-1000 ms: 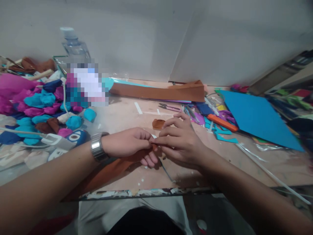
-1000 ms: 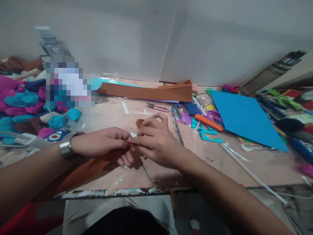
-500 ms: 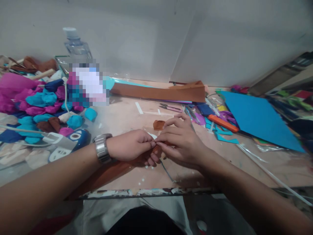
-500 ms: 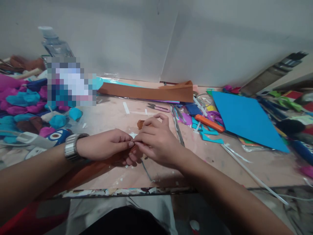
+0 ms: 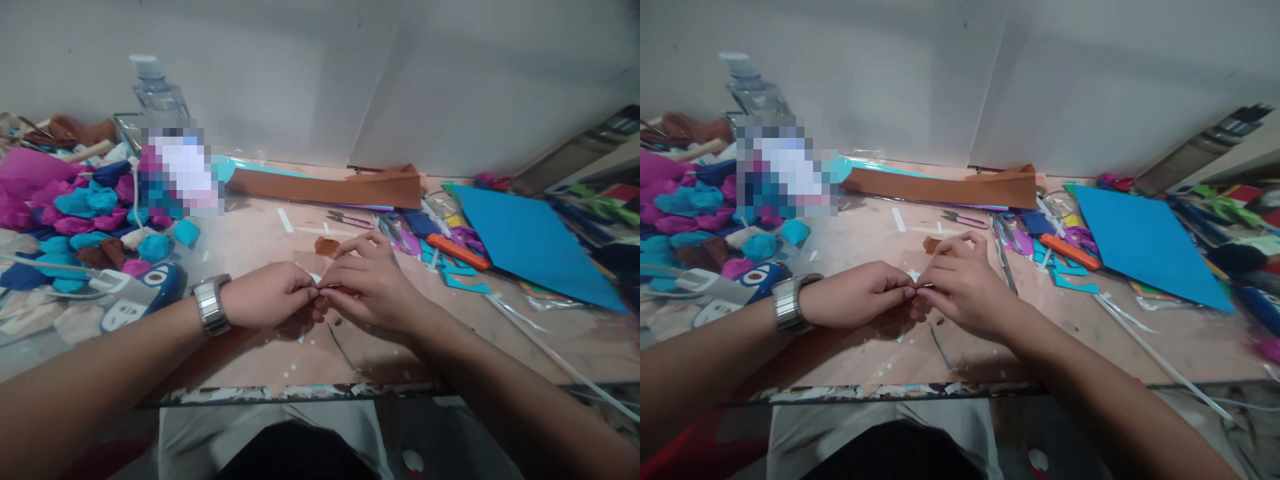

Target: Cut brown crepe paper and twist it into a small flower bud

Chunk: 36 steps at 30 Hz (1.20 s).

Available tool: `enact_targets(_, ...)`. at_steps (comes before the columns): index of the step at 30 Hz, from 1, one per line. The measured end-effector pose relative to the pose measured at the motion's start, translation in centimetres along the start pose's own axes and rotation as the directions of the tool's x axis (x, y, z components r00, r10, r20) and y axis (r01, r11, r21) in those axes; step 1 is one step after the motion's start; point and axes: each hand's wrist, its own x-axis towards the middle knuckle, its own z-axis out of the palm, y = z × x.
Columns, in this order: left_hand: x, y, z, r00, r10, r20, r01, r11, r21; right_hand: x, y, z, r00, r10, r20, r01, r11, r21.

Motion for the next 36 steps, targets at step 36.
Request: enact_targets(36,0.3,-0.2,0.3,0.999,0.037,-0.011,-0.038,0.915,-0.401,-0.2,0.0,0.0,0.995,-0.041,-0.096,0.042,0.999,0.002)
